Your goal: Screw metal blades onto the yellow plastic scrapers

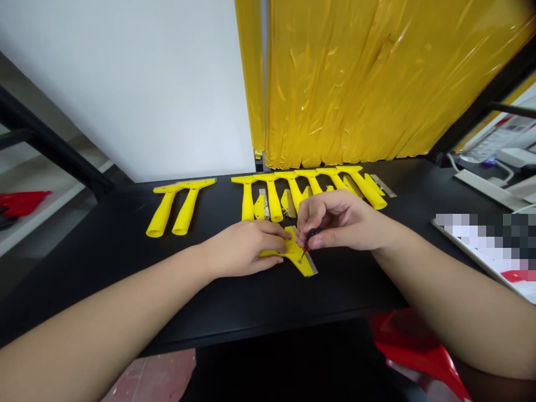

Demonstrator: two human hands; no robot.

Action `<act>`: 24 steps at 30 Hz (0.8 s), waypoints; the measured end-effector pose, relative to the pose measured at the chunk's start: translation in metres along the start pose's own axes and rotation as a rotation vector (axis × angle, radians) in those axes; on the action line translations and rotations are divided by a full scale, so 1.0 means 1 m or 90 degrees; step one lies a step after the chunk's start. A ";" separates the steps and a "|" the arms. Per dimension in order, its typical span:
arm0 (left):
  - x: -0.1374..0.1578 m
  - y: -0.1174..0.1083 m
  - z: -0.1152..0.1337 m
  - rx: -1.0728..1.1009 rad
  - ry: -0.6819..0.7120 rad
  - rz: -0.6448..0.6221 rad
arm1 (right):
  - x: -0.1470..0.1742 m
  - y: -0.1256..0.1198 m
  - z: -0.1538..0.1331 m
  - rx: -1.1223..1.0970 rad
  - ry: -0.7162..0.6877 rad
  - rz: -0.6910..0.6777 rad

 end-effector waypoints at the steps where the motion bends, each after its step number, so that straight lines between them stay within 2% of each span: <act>1: 0.000 0.000 -0.001 -0.001 -0.003 0.001 | 0.000 0.000 0.001 -0.017 0.006 -0.008; 12: 0.002 -0.001 -0.004 0.001 -0.023 0.016 | 0.000 -0.001 0.004 -0.086 0.064 -0.051; 17: 0.002 -0.001 -0.003 0.020 -0.026 0.005 | -0.002 0.009 0.009 -0.097 0.072 -0.115; 21: 0.001 -0.003 -0.002 0.032 -0.015 0.022 | -0.004 0.020 0.020 -0.220 0.128 -0.154; 24: 0.001 -0.003 -0.004 0.032 -0.008 0.029 | -0.006 0.025 0.021 -0.278 0.113 -0.151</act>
Point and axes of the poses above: each hand's wrist, its own x-axis away from the middle knuckle, its own y-axis out of the palm, z = x × y, the point moved 7 cm from there along -x, towards the middle knuckle, and after that the axes turned 11 degrees about y, right-handed, at the moved point
